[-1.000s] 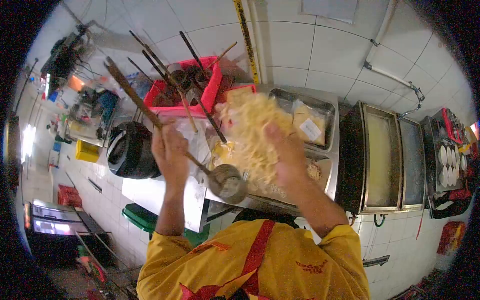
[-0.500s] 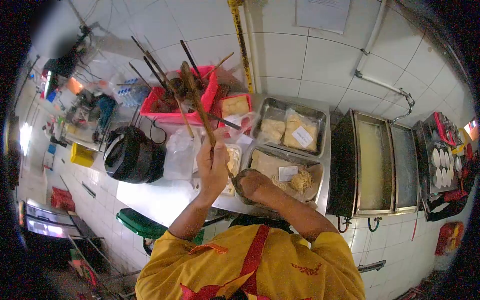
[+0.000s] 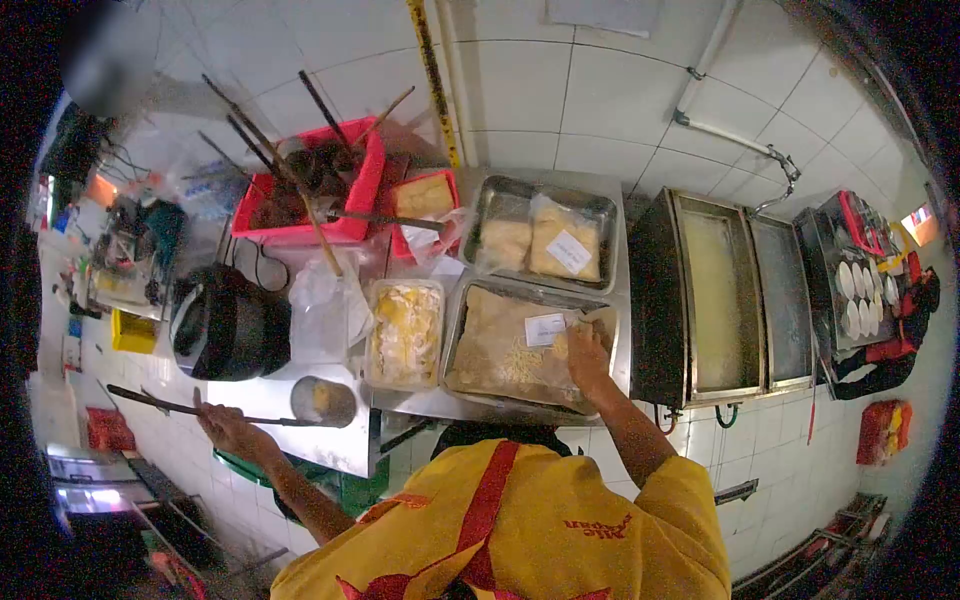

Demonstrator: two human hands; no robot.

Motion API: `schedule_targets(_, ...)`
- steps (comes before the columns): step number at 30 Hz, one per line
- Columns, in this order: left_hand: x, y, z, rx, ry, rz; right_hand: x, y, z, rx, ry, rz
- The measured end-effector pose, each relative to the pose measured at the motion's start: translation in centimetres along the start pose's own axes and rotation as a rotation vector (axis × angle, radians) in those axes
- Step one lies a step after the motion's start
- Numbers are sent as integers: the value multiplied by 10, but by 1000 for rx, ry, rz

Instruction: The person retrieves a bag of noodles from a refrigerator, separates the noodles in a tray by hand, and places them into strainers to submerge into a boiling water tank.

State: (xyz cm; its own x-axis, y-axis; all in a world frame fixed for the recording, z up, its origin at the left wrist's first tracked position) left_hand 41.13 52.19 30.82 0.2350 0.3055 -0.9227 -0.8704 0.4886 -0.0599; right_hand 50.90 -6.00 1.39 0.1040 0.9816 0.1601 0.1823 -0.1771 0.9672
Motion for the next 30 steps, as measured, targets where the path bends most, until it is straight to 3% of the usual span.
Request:
schedule_targets(2, 2, 22, 7, -69, -282, 248, 3, 10, -4, -76, 105, -12)
schedule_targets(4, 51, 45, 25, -163, -357, 392, 19, 44, -12, -160, 226, -16)
schedule_targets(6, 48, 57, 21, -258, -496, 542, 38, 70, -11, -14, 182, 274)
schedule_targets(7, 36, 47, 13, -261, -559, 560, 21, 37, -1, 36, 120, 770)
schedule_targets(9, 51, 60, 22, -279, -317, 520, 47, 71, -8, 104, 54, 910)
schedule_targets(12, 76, 75, 30, -353, -92, 217, 32, 25, 6, 168, -22, 1015)
schedule_targets(15, 84, 84, 30, -295, -175, 439, 51, 48, -5, 166, -71, 1196)
schedule_targets(17, 69, 84, 23, -352, -141, 786, 66, 85, -14, 95, -70, 984)
schedule_targets(18, 33, 66, 6, -436, -218, 591, 63, 90, -16, 65, -86, 913)
schedule_targets(20, -38, 28, -31, -489, -358, 361, 61, 35, -7, 242, -128, 1605)
schedule_targets(21, -50, 9, -41, -368, -452, 383, 56, 26, -4, 219, -141, 1609)
schedule_targets(22, -61, -11, -54, -240, -542, 392, 58, 6, -6, 347, -275, 1740)
schedule_targets(23, 23, -13, -63, -174, -600, 1224, 62, -12, -11, 486, -407, 1862)
schedule_targets(24, 4, -73, -94, 201, -632, 914, 67, -10, -12, 486, -404, 1859)
schedule_targets(26, -27, -186, -171, 924, -219, 94, 84, -1, -12, 494, -395, 1864)
schedule_targets(27, 0, -225, -215, 1146, -114, -40, 93, 9, -15, 495, -383, 1867)
schedule_targets(28, 5, -253, -251, 1303, -182, 2, 101, 27, -18, 466, -315, 1803)
schedule_targets(30, 55, -271, -308, 1526, 463, -105, 105, 54, -23, 420, -244, 1744)
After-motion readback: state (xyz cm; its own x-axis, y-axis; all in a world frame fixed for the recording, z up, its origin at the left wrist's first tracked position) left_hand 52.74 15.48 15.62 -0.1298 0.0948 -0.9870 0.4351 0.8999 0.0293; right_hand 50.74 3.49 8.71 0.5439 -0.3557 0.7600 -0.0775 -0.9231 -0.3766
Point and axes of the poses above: each hand's wrist, its own z-axis towards the middle knuckle, its own y-axis out of the back of the hand, x = y × z, the point moved 10 cm from there along z, towards the middle knuckle, and after that the axes turned 2 degrees about -z, right-handed, at the moved point
